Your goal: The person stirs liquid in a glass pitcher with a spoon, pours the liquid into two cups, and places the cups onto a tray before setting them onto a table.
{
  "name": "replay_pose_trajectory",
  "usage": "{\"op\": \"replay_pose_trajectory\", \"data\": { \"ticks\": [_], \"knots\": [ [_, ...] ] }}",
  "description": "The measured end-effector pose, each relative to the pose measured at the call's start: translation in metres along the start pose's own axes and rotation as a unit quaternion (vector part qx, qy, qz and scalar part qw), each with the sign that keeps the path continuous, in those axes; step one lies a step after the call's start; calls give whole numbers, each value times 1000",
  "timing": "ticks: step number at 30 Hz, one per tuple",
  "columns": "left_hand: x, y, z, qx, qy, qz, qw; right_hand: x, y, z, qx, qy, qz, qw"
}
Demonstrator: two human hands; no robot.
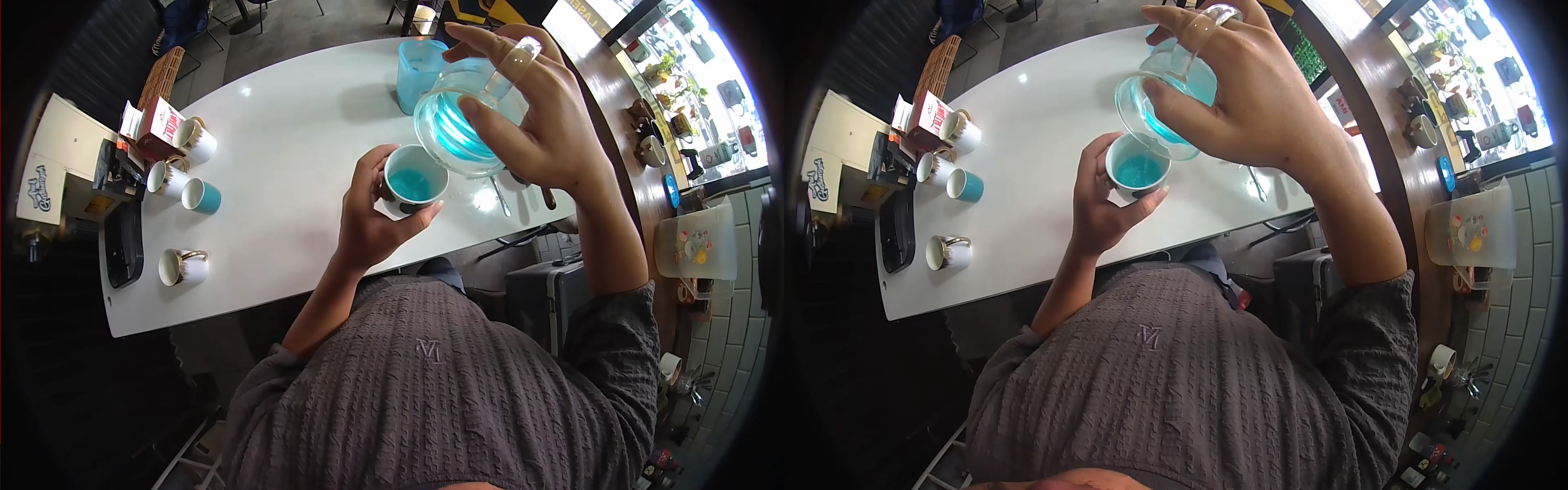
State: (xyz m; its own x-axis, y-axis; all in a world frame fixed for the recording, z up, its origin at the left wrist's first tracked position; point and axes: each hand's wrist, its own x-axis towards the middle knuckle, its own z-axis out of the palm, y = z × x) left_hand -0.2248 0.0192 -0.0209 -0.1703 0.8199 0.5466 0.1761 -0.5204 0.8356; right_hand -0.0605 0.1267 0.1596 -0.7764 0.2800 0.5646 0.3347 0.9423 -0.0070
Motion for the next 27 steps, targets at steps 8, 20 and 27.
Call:
{"op": "replay_pose_trajectory", "data": {
  "ticks": [8,20,27],
  "knots": [
    [3,-2,5,-28,0,-10,1000,1,1,-3,7,1,1,1000],
    [3,0,8,-26,-5,-12,1000,-3,5,-3,-2,-4,-1,1000],
    [2,3,9,-22,-28,-14,999,-7,4,-5,-10,-2,5,1000]
  ]
}}
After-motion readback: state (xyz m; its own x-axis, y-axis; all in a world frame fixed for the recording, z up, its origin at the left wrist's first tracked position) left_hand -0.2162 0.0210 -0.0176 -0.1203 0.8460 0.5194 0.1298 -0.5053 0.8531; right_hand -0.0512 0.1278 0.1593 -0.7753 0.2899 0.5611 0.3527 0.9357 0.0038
